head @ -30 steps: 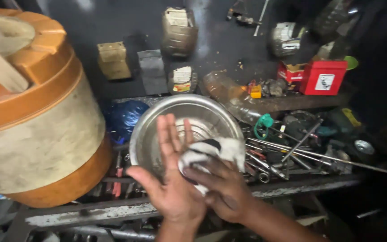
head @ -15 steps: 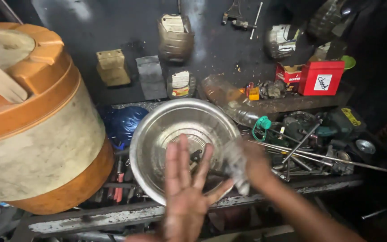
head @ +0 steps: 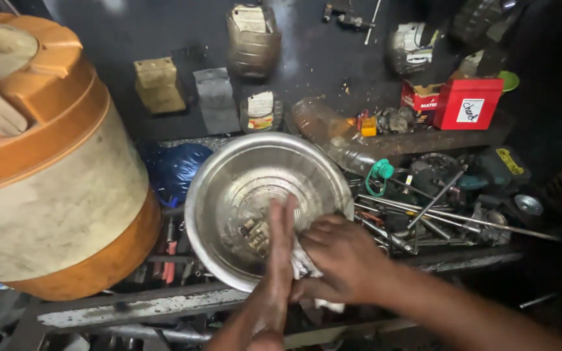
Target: Cleaning a mechanical brake or engine component in a metal basin using a brush, screwdriver, and cleaning fluid.
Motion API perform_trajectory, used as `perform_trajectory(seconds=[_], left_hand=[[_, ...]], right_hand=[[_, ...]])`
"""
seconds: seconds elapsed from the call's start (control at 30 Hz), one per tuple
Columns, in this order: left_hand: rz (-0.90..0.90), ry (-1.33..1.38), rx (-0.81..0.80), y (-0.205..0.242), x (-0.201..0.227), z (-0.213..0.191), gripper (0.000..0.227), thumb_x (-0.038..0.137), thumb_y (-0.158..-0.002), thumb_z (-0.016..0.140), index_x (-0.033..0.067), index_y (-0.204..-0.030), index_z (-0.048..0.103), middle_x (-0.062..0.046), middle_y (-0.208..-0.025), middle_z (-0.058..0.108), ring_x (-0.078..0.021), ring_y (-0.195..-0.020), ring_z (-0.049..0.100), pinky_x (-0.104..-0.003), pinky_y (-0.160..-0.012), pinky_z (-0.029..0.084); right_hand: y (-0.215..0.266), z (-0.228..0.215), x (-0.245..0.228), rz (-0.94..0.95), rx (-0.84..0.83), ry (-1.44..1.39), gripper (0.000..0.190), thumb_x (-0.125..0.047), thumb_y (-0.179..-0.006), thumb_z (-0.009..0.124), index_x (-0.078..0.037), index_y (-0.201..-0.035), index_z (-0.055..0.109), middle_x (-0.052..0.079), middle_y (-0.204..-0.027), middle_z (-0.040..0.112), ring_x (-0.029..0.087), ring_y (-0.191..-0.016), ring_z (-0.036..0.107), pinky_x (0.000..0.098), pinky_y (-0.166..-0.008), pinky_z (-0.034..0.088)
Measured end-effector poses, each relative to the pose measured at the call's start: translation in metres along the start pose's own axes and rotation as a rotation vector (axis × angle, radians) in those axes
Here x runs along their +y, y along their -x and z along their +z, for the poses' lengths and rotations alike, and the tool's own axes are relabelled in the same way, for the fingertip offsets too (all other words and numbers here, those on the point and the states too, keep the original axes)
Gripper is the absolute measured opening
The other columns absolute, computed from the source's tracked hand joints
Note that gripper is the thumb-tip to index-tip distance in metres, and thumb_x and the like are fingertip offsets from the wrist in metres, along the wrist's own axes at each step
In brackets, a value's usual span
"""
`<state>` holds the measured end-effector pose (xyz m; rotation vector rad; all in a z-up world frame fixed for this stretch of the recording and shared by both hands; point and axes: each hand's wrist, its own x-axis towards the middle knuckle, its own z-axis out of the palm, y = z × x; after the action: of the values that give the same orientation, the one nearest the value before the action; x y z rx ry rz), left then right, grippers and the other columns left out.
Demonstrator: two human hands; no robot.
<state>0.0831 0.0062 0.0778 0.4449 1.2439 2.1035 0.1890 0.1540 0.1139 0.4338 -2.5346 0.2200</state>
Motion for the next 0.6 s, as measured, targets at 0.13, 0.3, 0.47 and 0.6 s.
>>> perform_trajectory(seconds=[0.13, 0.3, 0.47, 0.6], left_hand=[[0.168, -0.746, -0.745, 0.055, 0.08, 0.035, 0.091, 0.062, -0.096, 0.022, 0.0173, -0.165, -0.018, -0.012, -0.175, -0.003, -0.0347, -0.16, 0.003, -0.05, -0.124, 0.02], [0.883, -1.805, -0.709, 0.058, 0.068, 0.02, 0.095, 0.038, -0.085, 0.061, 0.0234, -0.166, 0.012, -0.012, -0.175, 0.016, -0.0272, -0.156, 0.028, -0.032, -0.119, 0.029], [1.042, -1.411, -0.629, 0.052, 0.086, 0.009, 0.089, 0.05, -0.082, 0.08, 0.0146, -0.156, 0.044, -0.016, -0.166, 0.034, -0.0455, -0.142, 0.04, -0.061, -0.11, 0.028], [0.729, -1.431, -0.7, 0.037, 0.056, 0.002, 0.078, 0.042, -0.079, 0.081, 0.0089, -0.142, 0.051, -0.02, -0.151, 0.047, -0.0431, -0.135, 0.049, -0.053, -0.112, 0.039]], right_hand=[[0.011, -0.013, 0.025, -0.068, -0.29, -0.36, 0.04, -0.047, -0.085, 0.082, -0.01, -0.096, 0.073, 0.01, -0.094, 0.077, 0.032, -0.087, 0.075, 0.0432, -0.078, 0.058], [0.033, -0.024, 0.055, -0.186, -0.23, -0.395, 0.027, -0.038, -0.09, 0.085, -0.021, -0.11, 0.079, 0.004, -0.106, 0.081, 0.023, -0.088, 0.079, 0.0356, -0.074, 0.061], [0.065, -0.028, 0.074, 0.507, 0.078, -0.739, 0.041, -0.021, -0.083, 0.075, -0.007, -0.122, 0.073, 0.009, -0.115, 0.077, 0.027, -0.097, 0.074, 0.0397, -0.081, 0.063], [0.022, -0.025, -0.009, 0.221, 0.246, -1.072, 0.043, -0.019, -0.092, 0.074, 0.001, -0.128, 0.062, 0.015, -0.148, 0.055, 0.038, -0.131, 0.058, 0.0504, -0.106, 0.054]])
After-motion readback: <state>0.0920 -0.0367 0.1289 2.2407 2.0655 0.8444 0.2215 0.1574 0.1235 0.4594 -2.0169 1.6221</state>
